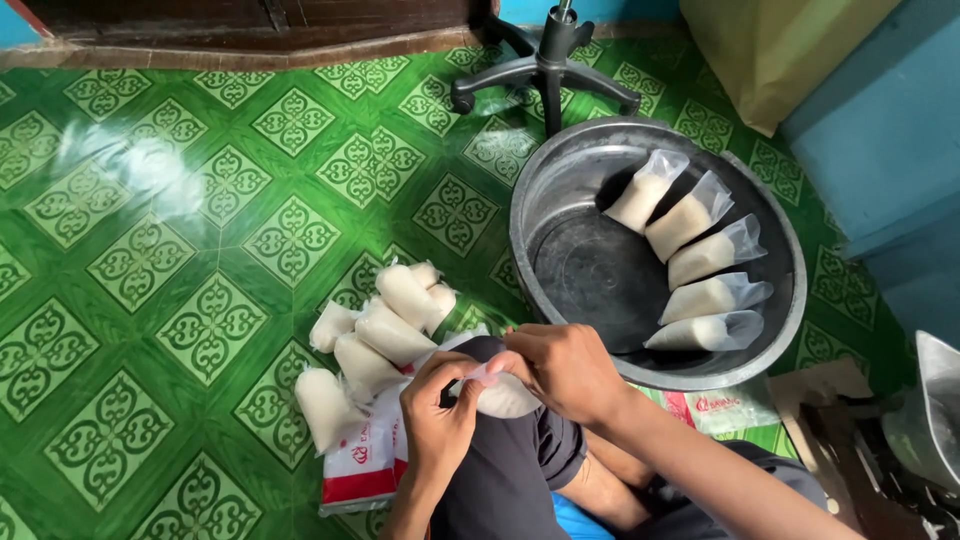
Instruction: Tying small plastic bags filled with white powder by twisting the tops and knotting them.
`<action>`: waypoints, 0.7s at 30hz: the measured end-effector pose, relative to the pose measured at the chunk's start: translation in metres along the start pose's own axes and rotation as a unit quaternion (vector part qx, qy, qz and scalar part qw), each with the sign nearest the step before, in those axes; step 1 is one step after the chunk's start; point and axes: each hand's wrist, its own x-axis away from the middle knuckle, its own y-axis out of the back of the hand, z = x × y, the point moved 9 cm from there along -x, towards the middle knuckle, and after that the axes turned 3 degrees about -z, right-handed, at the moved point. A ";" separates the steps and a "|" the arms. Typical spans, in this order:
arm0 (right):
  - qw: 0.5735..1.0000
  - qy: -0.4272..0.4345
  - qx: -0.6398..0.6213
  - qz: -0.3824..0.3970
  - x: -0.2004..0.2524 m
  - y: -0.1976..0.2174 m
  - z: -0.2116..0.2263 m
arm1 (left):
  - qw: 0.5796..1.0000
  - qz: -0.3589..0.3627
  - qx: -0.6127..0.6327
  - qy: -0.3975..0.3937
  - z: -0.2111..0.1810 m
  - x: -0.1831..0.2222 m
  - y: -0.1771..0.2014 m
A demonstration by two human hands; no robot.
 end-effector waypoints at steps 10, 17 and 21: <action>0.974 -0.054 -0.220 0.030 -0.003 0.048 0.005 | 0.999 0.027 0.007 0.024 0.006 0.003 -0.001; 0.964 -0.096 -0.242 0.044 0.016 0.042 -0.009 | 0.998 0.031 -0.010 0.053 0.011 0.003 -0.001; 0.959 -0.126 -0.253 -0.029 0.025 0.038 -0.018 | 0.997 0.044 -0.003 0.065 0.012 0.004 -0.002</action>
